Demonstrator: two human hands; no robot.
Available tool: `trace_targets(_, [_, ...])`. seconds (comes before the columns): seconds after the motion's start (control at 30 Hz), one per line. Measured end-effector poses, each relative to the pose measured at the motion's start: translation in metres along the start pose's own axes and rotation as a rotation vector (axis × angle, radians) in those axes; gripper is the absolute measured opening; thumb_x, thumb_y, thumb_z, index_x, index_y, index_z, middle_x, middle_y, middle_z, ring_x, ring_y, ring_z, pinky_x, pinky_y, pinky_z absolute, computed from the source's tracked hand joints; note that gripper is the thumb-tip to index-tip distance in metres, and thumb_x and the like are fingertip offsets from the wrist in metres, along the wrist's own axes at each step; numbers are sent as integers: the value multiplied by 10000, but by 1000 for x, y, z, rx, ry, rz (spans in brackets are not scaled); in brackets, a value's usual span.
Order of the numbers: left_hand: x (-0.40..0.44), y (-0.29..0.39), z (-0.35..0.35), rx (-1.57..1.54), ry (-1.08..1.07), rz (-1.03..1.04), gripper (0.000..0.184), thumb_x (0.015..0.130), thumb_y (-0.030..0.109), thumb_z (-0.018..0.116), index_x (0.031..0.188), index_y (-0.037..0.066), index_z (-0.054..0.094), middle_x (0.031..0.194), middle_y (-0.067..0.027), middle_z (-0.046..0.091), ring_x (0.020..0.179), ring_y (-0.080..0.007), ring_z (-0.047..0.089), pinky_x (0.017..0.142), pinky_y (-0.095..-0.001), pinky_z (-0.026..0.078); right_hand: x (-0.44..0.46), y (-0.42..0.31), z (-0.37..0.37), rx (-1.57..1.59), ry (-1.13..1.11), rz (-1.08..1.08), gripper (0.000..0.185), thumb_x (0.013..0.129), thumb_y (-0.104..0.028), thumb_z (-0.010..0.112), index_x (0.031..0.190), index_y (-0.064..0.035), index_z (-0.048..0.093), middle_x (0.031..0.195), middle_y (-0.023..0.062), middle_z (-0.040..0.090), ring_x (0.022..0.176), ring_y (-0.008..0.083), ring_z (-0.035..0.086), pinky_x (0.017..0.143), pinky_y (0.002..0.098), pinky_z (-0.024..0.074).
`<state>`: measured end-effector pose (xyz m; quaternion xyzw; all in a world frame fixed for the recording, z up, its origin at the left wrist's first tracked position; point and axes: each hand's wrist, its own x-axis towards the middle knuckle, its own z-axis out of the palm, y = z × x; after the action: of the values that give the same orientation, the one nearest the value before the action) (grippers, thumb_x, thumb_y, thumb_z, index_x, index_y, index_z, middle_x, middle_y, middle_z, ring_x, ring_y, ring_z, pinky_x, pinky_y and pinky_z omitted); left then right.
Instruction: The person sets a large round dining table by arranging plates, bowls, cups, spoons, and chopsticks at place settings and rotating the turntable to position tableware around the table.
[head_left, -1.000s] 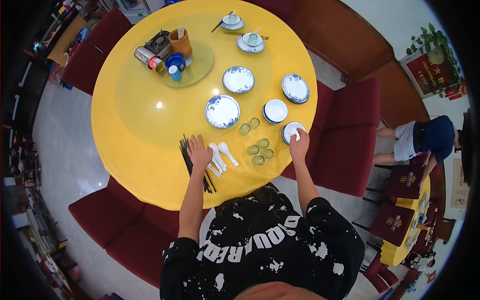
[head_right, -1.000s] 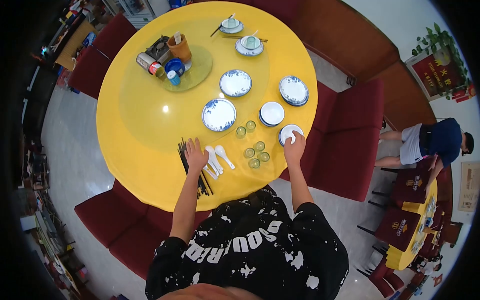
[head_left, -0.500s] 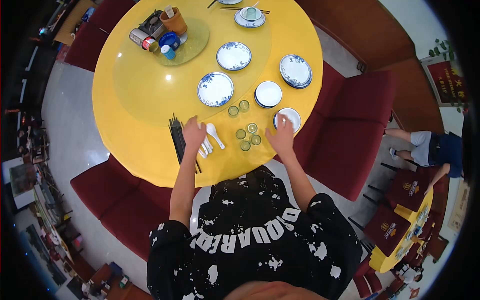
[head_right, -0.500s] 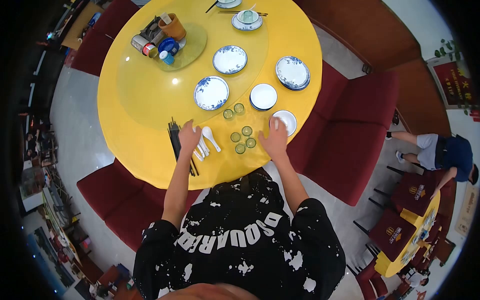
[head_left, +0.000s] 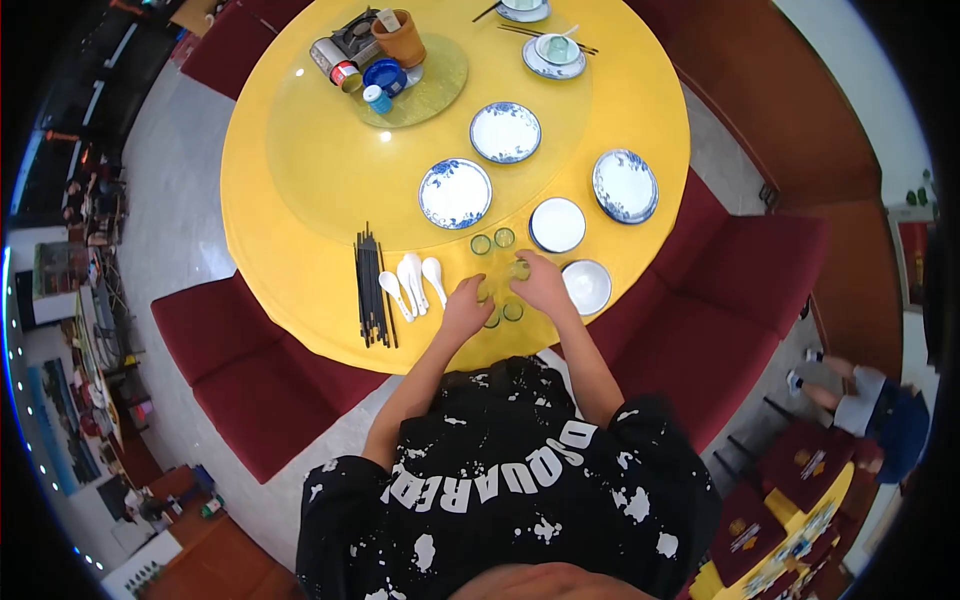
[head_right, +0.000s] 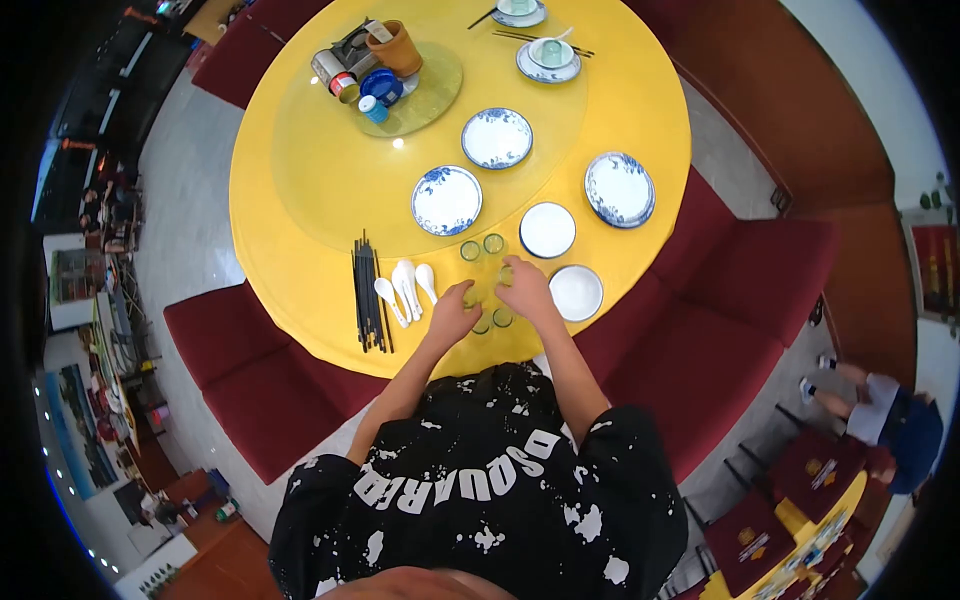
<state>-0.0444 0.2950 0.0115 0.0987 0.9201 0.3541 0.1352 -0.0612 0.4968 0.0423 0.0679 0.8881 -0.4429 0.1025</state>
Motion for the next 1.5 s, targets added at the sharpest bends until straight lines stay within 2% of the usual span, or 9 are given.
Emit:
trace_targets(0.13, [25, 69, -82, -170, 65, -161, 534, 797, 249, 710, 1241, -8, 562, 1087, -229, 656, 900, -352, 669, 808, -408, 543, 65, -7, -48, 329, 117, 73, 491, 755, -221, 736, 1193, -44, 599, 993, 148, 691, 873, 247, 668, 787, 352, 528])
trace_targets(0.33, [107, 61, -104, -117, 271, -166, 495, 784, 216, 713, 1208, -9, 589, 1007, -211, 682, 848, -318, 684, 758, -396, 545, 135, -36, -77, 267, 235, 6, 498, 776, -212, 718, 1213, -15, 583, 1011, 160, 689, 840, 233, 664, 763, 339, 527])
trace_targets(0.5, [88, 76, -96, -254, 91, -285, 486, 777, 194, 711, 1202, -7, 590, 1038, -213, 674, 891, -350, 671, 797, -399, 541, 85, -34, -78, 252, 240, 20, 519, 772, -168, 726, 1240, -3, 574, 1039, 170, 673, 818, 240, 651, 747, 342, 525])
trace_targets(0.73, [110, 112, -24, -211, 20, 87, 484, 790, 172, 706, 1228, 22, 565, 1170, -198, 629, 1008, -360, 643, 845, -393, 529, 29, 14, -80, 282, 471, 254, 496, 778, -130, 733, 1232, 13, 592, 1068, 156, 652, 779, 209, 621, 715, 309, 518])
trace_targets(0.83, [125, 128, -4, -154, -60, 202, 461, 781, 163, 682, 1211, 47, 563, 1120, -178, 627, 946, -386, 633, 802, -449, 523, -4, 6, -90, 184, 509, 367, 503, 772, -128, 738, 1229, 14, 584, 1060, 166, 638, 823, 223, 629, 716, 313, 521])
trace_targets(1.17, [162, 111, 43, 136, -221, 499, 472, 745, 149, 662, 1202, 74, 571, 1126, -153, 619, 933, -372, 633, 767, -456, 536, -70, 59, -33, -12, 547, 257, 495, 759, -123, 715, 1208, 5, 550, 1140, 219, 574, 1010, 387, 599, 817, 425, 532])
trace_targets(1.27, [164, 110, 43, 134, -224, 465, 510, 750, 163, 671, 1243, 88, 566, 1157, -162, 609, 933, -376, 635, 788, -446, 539, -74, 60, -30, -28, 563, 245, 520, 751, -123, 723, 1220, 4, 539, 1142, 228, 565, 1025, 406, 590, 846, 444, 520])
trace_targets(1.37, [164, 112, 40, 173, -219, 498, 599, 755, 211, 702, 1321, 119, 528, 1243, -154, 575, 1026, -366, 616, 859, -430, 524, -74, 61, -31, -54, 556, 221, 567, 741, -137, 739, 1245, 4, 524, 1161, 239, 546, 1058, 420, 570, 877, 451, 505])
trace_targets(1.5, [159, 124, 28, 276, -194, 455, 904, 684, 316, 805, 1466, 187, 369, 1447, -183, 400, 1249, -404, 468, 974, -512, 448, -78, 60, -34, -134, 519, 255, 717, 712, -188, 781, 1331, -6, 468, 1283, 255, 462, 1174, 438, 487, 958, 475, 449])
